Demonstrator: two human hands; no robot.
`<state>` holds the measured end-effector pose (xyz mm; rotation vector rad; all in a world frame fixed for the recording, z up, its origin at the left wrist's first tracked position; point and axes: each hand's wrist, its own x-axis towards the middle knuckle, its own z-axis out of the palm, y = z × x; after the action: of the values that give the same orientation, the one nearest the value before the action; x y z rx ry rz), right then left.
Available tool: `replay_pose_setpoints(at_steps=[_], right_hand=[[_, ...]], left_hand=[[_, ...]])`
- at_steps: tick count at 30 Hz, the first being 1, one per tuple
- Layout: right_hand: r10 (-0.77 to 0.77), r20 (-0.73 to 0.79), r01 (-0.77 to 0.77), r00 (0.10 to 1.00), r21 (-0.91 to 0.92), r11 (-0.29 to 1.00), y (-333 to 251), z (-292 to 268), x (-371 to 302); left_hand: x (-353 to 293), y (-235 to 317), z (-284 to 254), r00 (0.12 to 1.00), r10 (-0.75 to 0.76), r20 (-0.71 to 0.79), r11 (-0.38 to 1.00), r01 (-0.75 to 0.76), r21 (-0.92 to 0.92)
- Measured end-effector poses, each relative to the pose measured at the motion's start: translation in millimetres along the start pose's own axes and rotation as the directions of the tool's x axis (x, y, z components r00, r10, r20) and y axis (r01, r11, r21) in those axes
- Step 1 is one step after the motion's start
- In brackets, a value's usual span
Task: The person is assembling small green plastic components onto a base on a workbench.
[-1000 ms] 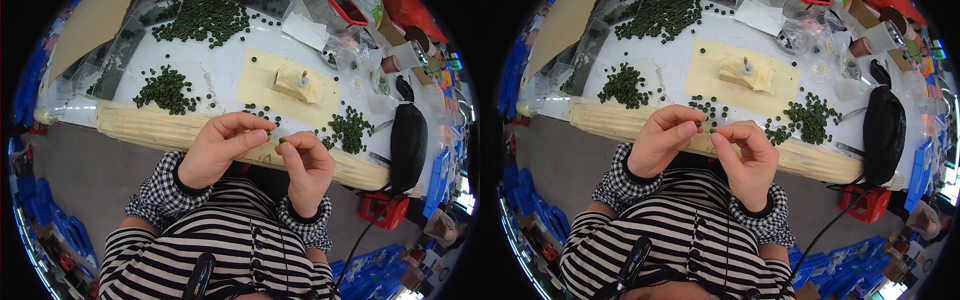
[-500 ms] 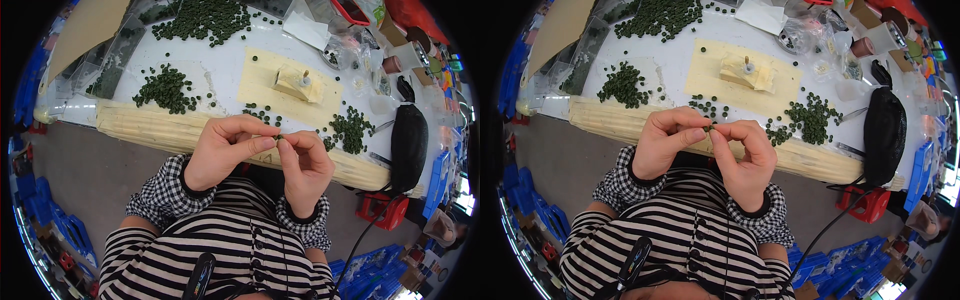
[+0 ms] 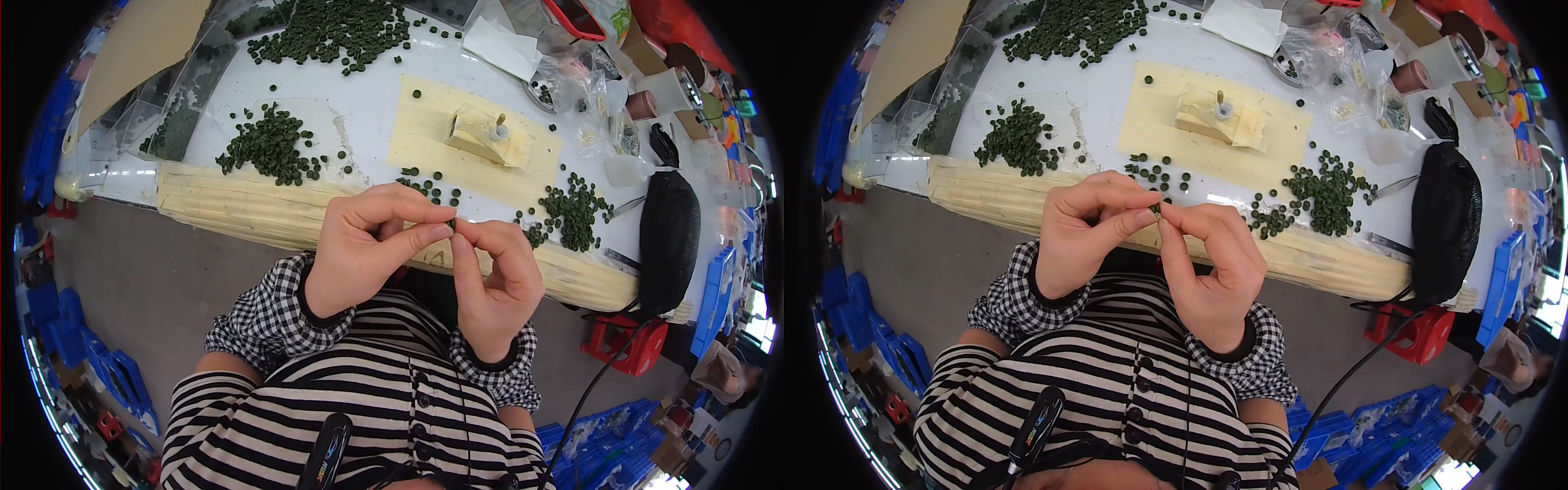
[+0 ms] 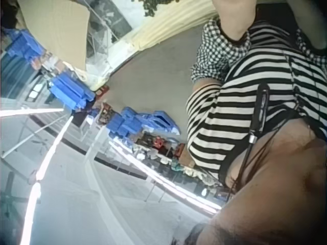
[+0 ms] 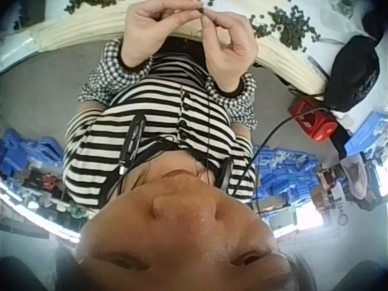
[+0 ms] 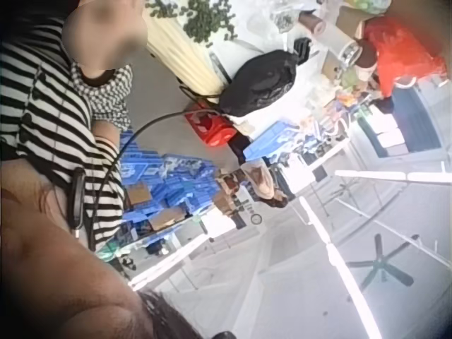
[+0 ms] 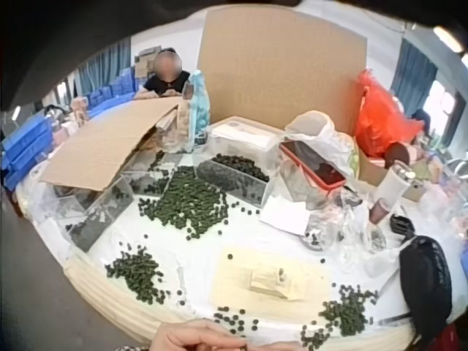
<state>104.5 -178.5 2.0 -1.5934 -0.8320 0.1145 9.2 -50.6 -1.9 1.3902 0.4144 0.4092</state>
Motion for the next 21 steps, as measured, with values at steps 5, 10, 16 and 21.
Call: replay_pose_setpoints(at_steps=[5,10,16,21], right_hand=[[-0.056,0.007,0.056,0.998,-0.056,0.997,-1.3,-2.0,0.2],[-0.074,0.008,0.074,0.997,-0.060,0.995,-0.2,-3.6,0.2],[-0.055,0.036,0.057,0.998,-0.054,0.997,-4.5,-4.1,-0.2],[-0.022,0.078,0.019,0.997,0.034,0.999,0.1,-7.1,-1.6]], left_hand=[[0.2,1.3,1.1,1.000,-0.006,0.004,1.000,0.006,-0.022],[1.1,1.9,1.9,1.000,-0.005,0.003,1.000,0.005,-0.029],[1.8,-6.5,-0.1,0.998,0.068,-0.012,0.997,-0.068,-0.022],[2.3,-3.0,5.2,0.970,0.238,-0.051,0.970,-0.234,0.074]])
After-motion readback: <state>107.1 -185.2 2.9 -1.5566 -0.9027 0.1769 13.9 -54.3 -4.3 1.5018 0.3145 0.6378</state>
